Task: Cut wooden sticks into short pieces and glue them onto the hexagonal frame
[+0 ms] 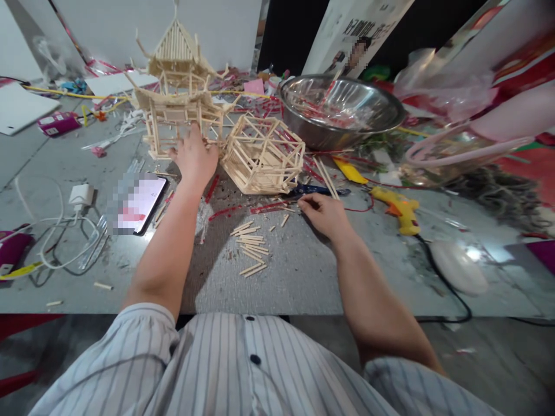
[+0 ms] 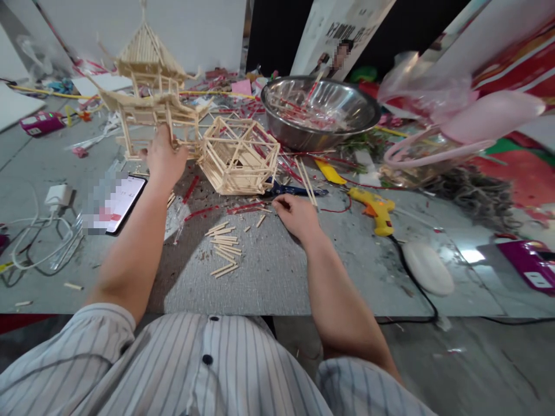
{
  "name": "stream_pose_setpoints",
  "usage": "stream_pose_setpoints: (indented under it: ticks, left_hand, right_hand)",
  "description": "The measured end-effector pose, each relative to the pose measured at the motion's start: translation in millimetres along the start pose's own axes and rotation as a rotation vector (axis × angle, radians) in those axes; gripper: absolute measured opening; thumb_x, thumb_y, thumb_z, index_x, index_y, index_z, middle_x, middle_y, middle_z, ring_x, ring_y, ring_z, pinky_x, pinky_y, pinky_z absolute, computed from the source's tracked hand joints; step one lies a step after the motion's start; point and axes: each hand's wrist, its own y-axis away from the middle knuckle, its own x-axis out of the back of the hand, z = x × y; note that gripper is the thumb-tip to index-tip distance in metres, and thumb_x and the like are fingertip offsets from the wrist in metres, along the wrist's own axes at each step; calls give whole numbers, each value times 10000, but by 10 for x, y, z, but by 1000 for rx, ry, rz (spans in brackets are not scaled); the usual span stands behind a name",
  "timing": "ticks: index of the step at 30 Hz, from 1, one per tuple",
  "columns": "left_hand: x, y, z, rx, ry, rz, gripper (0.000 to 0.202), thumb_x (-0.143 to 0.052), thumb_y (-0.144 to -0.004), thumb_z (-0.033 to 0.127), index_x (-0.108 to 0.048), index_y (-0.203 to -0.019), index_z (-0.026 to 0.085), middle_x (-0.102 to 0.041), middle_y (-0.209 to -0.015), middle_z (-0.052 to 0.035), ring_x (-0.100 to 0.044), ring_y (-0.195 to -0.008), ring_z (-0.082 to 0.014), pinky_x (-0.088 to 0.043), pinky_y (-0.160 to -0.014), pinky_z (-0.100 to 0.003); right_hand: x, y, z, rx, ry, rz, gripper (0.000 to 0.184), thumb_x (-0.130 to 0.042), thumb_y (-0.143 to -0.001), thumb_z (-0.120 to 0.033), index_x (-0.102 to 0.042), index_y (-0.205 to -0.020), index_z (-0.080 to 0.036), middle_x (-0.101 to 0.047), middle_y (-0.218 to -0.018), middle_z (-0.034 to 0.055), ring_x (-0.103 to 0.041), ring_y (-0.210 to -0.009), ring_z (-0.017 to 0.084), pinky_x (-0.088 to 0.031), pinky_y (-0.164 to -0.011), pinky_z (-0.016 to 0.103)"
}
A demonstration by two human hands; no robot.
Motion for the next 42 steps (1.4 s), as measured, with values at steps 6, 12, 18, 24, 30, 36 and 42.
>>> stream_pose_setpoints:
  ticks: [6, 12, 18, 24, 30, 36, 42]
  left_hand:
    - [-21, 24, -92, -70, -52, -17, 583, -602, -826, 215, -518, -1399, 281, -582, -1432, -136, -443, -1396, -370, -304, -1160, -612]
    - [-12, -6, -197, -76, -80, -5, 592, -534, -858, 162, -466, -1436, 265, -674, -1319, -129, -484, -1371, -347, -196, -1217, -619]
    - [7, 0, -189, -65, -33, 16, 564, -513, -896, 174, -465, -1452, 251, -687, -1307, -134, -494, -1387, -326, -187, -1238, -576]
    - [69, -52, -210, 4, -21, 41, 538, -497, -919, 232, -489, -1456, 269, -671, -1326, -136, -503, -1387, -324, -234, -1227, -553]
    - [84, -69, -258, 38, 12, 77, 498, -523, -911, 305, -546, -1408, 329, -704, -1240, -105, -522, -1342, -322, -217, -1226, -562]
    - [27, -130, -357, -10, 53, 86, 478, -531, -888, 300, -576, -1363, 336, -704, -1250, -115, -500, -1346, -353, -364, -1143, -553]
    - [-87, -282, -522, -176, 126, 64, 541, -540, -910, 400, -503, -1428, 250, -638, -1362, -145, -555, -1321, -318, -407, -1146, -463]
  right_hand:
    - [23, 13, -17, 18, -16, -11, 262, -544, -845, -383, -731, -901, -208, -746, -868, 103, -680, -785, 249, -497, -722, 379]
    - [10, 17, -15, 12, -32, -17, 251, -550, -843, -363, -738, -898, -206, -752, -878, 101, -682, -784, 241, -508, -732, 378]
    - [-9, 18, 5, 18, -38, -12, 256, -549, -846, -379, -732, -894, -206, -744, -856, 102, -670, -754, 237, -498, -708, 373]
    - [-13, 12, 24, 30, -46, -12, 267, -537, -840, -405, -722, -878, -216, -751, -864, 101, -685, -792, 257, -500, -739, 395]
    - [-5, 10, 17, 14, -11, -22, 252, -544, -843, -391, -725, -887, -221, -747, -854, 98, -683, -782, 254, -508, -741, 396]
    - [-36, -1, 61, 30, 18, -17, 268, -544, -849, -391, -731, -914, -210, -747, -851, 99, -686, -785, 254, -508, -732, 383]
    - [-42, -1, 82, 32, 19, -21, 271, -548, -859, -376, -740, -930, -199, -743, -858, 98, -681, -782, 240, -505, -728, 368]
